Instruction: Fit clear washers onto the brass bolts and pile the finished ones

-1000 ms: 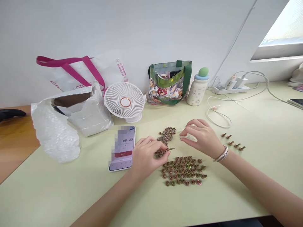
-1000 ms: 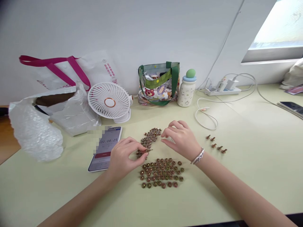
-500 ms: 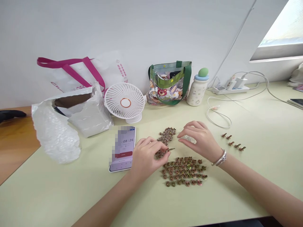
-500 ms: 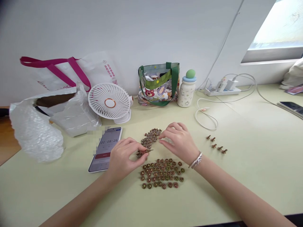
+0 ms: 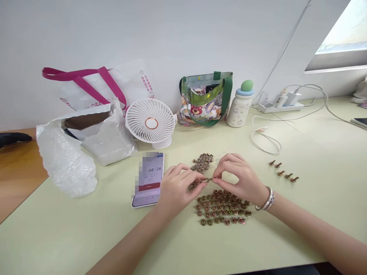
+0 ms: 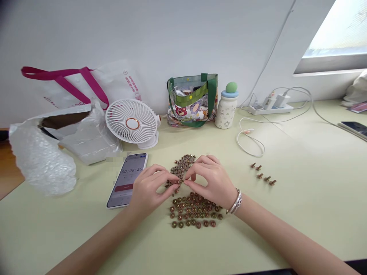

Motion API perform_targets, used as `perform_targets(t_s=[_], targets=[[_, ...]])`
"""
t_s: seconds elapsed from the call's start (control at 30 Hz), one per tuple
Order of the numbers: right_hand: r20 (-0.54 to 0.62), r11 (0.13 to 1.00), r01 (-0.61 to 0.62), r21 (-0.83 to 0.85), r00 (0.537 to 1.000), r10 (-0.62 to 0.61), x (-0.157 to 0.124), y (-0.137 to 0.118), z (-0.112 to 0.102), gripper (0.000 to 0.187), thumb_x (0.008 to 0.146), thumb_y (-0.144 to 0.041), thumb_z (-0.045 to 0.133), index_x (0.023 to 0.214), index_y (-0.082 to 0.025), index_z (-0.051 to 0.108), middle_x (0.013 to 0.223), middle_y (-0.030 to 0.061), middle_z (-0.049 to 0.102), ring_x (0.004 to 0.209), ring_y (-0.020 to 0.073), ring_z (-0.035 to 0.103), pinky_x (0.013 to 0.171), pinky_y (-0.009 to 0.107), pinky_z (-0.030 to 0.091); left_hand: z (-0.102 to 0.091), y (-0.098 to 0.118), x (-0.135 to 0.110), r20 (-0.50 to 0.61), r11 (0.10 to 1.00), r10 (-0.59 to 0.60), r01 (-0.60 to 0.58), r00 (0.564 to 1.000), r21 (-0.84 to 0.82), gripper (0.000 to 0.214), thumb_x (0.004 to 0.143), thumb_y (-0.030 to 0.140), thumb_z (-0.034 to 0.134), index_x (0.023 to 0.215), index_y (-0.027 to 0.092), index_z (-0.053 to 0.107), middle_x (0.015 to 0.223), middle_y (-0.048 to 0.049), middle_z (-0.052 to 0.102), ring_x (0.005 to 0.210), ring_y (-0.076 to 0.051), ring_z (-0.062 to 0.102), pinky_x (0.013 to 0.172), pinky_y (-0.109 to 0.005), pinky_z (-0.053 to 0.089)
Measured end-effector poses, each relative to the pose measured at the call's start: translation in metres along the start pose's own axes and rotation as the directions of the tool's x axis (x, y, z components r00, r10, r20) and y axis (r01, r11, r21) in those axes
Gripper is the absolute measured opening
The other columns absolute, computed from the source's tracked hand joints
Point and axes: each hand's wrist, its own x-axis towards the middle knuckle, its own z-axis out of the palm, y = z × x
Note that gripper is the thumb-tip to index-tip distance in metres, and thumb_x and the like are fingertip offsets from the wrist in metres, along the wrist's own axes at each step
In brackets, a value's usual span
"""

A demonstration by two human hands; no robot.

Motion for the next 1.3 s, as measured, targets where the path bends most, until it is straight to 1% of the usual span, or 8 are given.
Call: perform_targets(t_s=[0.07, 0.2, 0.43, 0.6, 0.83, 0.93, 1.1, 1.3], targets=[[0.025, 1.000, -0.012, -0.012, 1.000, 0.013, 0.000, 0.000, 0.000, 0.006, 0.080, -0.026, 0.059, 0.076, -0.022, 0.056, 0.065, -0.0027, 0.062, 0.071, 0.0136, 0.054, 0.076, 0.031, 0.039, -0.002, -0.002, 0.001, -0.011, 1.000, 0.001, 0.000, 1.000, 0.030, 0.007, 0.081, 0.024, 0.057, 0.078, 0.024, 0.064, 0.072, 0.0052, 0.067, 0.075, -0.014, 0.054, 0.069, -0.028, 0.039], [0.144, 1.000, -0.002, -0.025, 0.990, 0.005, -0.001, 0.001, 0.003, 0.005, 0.079, -0.024, 0.060, 0.076, -0.022, 0.057, 0.068, -0.0033, 0.062, 0.073, 0.0131, 0.054, 0.077, 0.030, 0.038, -0.004, -0.006, 0.003, -0.011, 0.998, -0.007, 0.008, 1.000, 0.067, 0.010, 0.083, 0.021, 0.055, 0.079, 0.025, 0.064, 0.074, 0.0049, 0.068, 0.076, -0.014, 0.054, 0.068, -0.028, 0.038], [0.295, 0.993, 0.098, -0.068, 0.953, -0.074, -0.004, 0.000, 0.007, 0.004, 0.079, -0.019, 0.056, 0.076, -0.022, 0.057, 0.076, 0.0002, 0.062, 0.082, 0.0152, 0.053, 0.078, 0.031, 0.038, -0.002, -0.005, 0.001, 0.049, 0.999, 0.018, -0.020, 0.999, 0.048, 0.013, 0.083, 0.020, 0.052, 0.077, 0.023, 0.063, 0.071, 0.0033, 0.066, 0.079, -0.016, 0.054, 0.070, -0.030, 0.039], [0.296, 0.989, 0.121, -0.088, 0.951, -0.090, -0.004, -0.002, 0.006, 0.005, 0.081, -0.020, 0.053, 0.078, -0.021, 0.057, 0.072, -0.0001, 0.061, 0.079, 0.0152, 0.052, 0.076, 0.030, 0.039, -0.001, -0.004, 0.000, 0.073, 0.999, 0.013, -0.015, 0.997, 0.039, 0.012, 0.082, 0.020, 0.052, 0.077, 0.023, 0.062, 0.071, 0.0036, 0.066, 0.080, -0.016, 0.054, 0.071, -0.030, 0.040], [0.176, 0.992, 0.010, -0.123, 0.984, 0.012, 0.006, 0.008, 0.005, 0.011, 0.082, -0.019, 0.052, 0.091, -0.021, 0.058, 0.080, 0.0022, 0.064, 0.082, 0.0163, 0.055, 0.070, 0.029, 0.043, -0.002, -0.004, 0.001, 0.064, 0.999, 0.012, -0.015, 0.998, 0.047, 0.014, 0.083, 0.020, 0.050, 0.079, 0.023, 0.063, 0.072, 0.0027, 0.066, 0.078, -0.016, 0.054, 0.070, -0.030, 0.040], [0.208, 0.993, 0.015, -0.119, 0.978, 0.010, 0.012, 0.013, 0.010, 0.015, 0.081, -0.016, 0.052, 0.093, -0.021, 0.058, 0.083, 0.0020, 0.065, 0.084, 0.0166, 0.054, 0.071, 0.029, 0.045, -0.003, -0.003, 0.001, 0.053, 0.999, 0.010, -0.013, 0.999, 0.052, 0.014, 0.083, 0.019, 0.050, 0.078, 0.023, 0.063, 0.072, 0.0032, 0.066, 0.078, -0.016, 0.054, 0.070, -0.030, 0.040], [0.287, 0.991, 0.044, -0.128, 0.958, -0.005, 0.016, 0.015, 0.019, 0.011, 0.080, -0.014, 0.055, 0.087, -0.021, 0.059, 0.080, 0.0006, 0.063, 0.082, 0.0164, 0.052, 0.070, 0.027, 0.044, -0.003, -0.003, 0.001, 0.050, 0.998, 0.012, -0.015, 0.999, 0.059, 0.013, 0.083, 0.020, 0.051, 0.077, 0.023, 0.062, 0.073, 0.0040, 0.066, 0.079, -0.015, 0.054, 0.068, -0.029, 0.039], [0.291, 0.989, 0.031, -0.142, 0.957, 0.012, 0.020, 0.018, 0.020, 0.007, 0.080, -0.013, 0.056, 0.078, -0.020, 0.057, 0.075, 0.0002, 0.063, 0.082, 0.0157, 0.052, 0.070, 0.026, 0.043, -0.002, -0.004, 0.001, 0.034, 0.998, 0.003, -0.005, 0.999, 0.059, 0.012, 0.082, 0.021, 0.053, 0.078, 0.024, 0.063, 0.072, 0.0054, 0.066, 0.078, -0.015, 0.054, 0.067, -0.028, 0.039]])
